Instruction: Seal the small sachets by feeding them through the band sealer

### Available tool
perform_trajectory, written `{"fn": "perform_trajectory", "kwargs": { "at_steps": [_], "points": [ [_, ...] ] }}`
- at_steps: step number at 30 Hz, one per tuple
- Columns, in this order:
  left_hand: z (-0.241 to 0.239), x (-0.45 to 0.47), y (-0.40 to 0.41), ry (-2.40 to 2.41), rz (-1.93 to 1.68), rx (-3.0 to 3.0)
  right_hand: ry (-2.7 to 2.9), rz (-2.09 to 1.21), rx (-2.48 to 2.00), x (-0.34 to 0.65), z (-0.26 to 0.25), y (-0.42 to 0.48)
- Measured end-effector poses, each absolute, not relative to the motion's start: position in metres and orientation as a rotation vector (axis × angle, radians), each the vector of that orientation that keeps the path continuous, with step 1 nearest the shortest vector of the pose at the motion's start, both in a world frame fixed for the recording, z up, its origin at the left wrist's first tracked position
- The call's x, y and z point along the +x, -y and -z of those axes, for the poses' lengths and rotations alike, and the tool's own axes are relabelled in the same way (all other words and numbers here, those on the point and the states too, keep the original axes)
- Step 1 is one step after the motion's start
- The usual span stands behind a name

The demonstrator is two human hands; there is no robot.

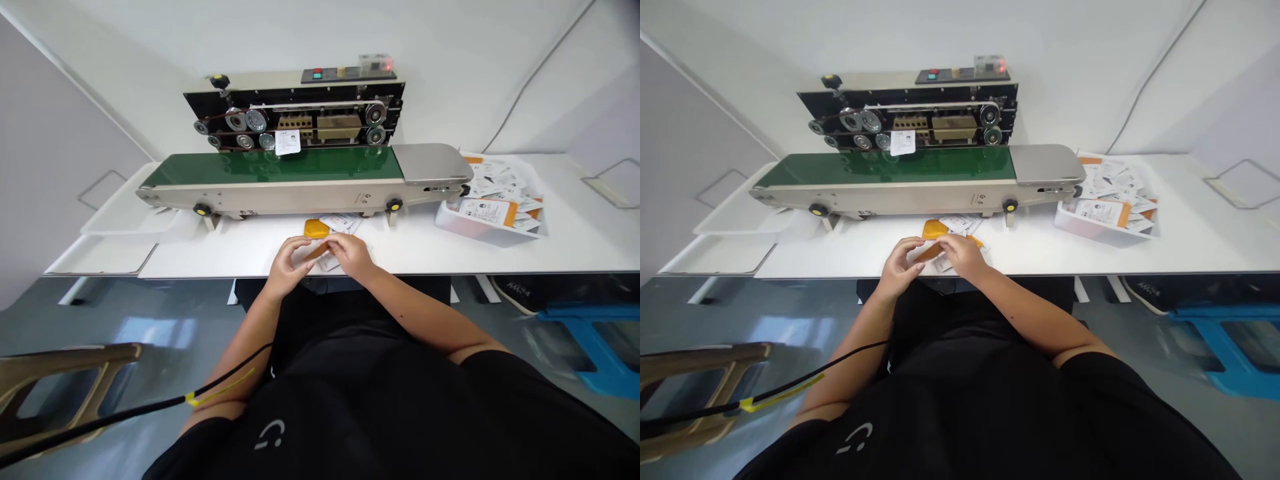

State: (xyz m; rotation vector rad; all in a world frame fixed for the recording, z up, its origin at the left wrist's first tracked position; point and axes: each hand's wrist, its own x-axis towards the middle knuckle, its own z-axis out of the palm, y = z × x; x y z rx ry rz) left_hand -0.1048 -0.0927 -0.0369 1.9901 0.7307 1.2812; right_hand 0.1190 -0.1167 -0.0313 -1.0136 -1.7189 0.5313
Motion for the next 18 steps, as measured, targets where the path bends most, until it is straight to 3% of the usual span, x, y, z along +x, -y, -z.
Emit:
{"fn": "perform_trajectory", "kwargs": {
  "at_steps": [7,13,18],
  "points": [
    [0.045,-0.098,0.094,-0.948,-1.182,1.752,1.298,-0.953,-0.997,0.119,0.041,0.109],
    [0.045,-0.099,0.096,-0.978,-1.193,1.497,1.384,-0.962,-1.000,0.118,0.039,0.111],
    [0.039,-0.100,0.098,-0.982,-1.190,1.688,1.685,-0.691,-1.143,0.122,0.020,0.120]
  ]
}}
